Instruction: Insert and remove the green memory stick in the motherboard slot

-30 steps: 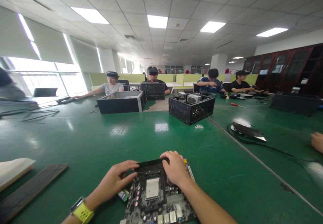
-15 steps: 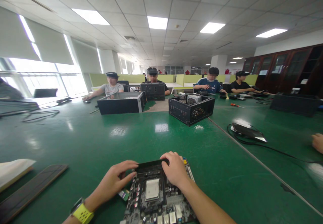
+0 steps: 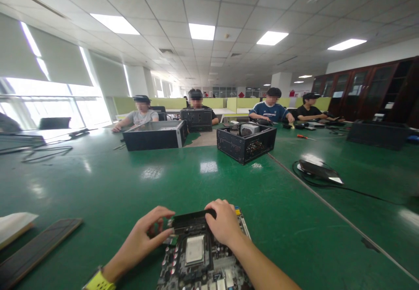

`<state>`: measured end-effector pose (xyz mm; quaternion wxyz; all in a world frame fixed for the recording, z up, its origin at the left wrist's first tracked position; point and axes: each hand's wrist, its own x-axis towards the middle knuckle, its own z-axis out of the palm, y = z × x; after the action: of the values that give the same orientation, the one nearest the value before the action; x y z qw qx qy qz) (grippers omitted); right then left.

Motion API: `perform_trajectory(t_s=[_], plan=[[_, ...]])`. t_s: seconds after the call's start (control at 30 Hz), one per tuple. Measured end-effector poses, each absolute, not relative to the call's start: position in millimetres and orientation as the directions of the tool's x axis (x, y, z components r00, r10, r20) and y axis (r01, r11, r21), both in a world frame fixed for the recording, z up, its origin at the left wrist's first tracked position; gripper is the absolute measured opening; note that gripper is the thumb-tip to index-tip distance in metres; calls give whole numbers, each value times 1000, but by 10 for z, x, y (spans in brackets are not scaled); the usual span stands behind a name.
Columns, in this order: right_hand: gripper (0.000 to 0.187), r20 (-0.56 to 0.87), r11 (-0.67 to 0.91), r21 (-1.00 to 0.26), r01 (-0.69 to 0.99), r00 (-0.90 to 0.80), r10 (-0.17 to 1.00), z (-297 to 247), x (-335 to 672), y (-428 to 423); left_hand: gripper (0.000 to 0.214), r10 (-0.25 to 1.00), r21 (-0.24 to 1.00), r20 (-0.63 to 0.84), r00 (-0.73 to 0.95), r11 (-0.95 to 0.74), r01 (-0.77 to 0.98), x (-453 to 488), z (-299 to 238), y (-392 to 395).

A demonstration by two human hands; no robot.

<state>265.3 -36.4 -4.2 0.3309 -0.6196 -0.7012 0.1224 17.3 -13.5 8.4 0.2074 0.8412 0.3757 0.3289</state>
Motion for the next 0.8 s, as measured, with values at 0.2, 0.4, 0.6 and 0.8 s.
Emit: perform_trajectory(t_s=[0.2, 0.4, 0.6, 0.8], plan=[[16, 316, 205, -574, 793, -17, 949, -59, 2657, -357, 54, 719, 580, 316, 619, -663, 474, 220, 93, -191], [15, 335, 226, -578, 784, -25, 942, -57, 2658, -364, 26, 763, 578, 347, 546, -632, 516, 249, 56, -133], [19, 345, 242, -595, 767, -29, 938, -64, 2662, -360, 20, 785, 590, 372, 495, -612, 527, 241, 48, -136], [20, 342, 232, -598, 767, -18, 940, -72, 2662, -361, 23, 807, 552, 413, 422, -590, 589, 161, 32, -62]])
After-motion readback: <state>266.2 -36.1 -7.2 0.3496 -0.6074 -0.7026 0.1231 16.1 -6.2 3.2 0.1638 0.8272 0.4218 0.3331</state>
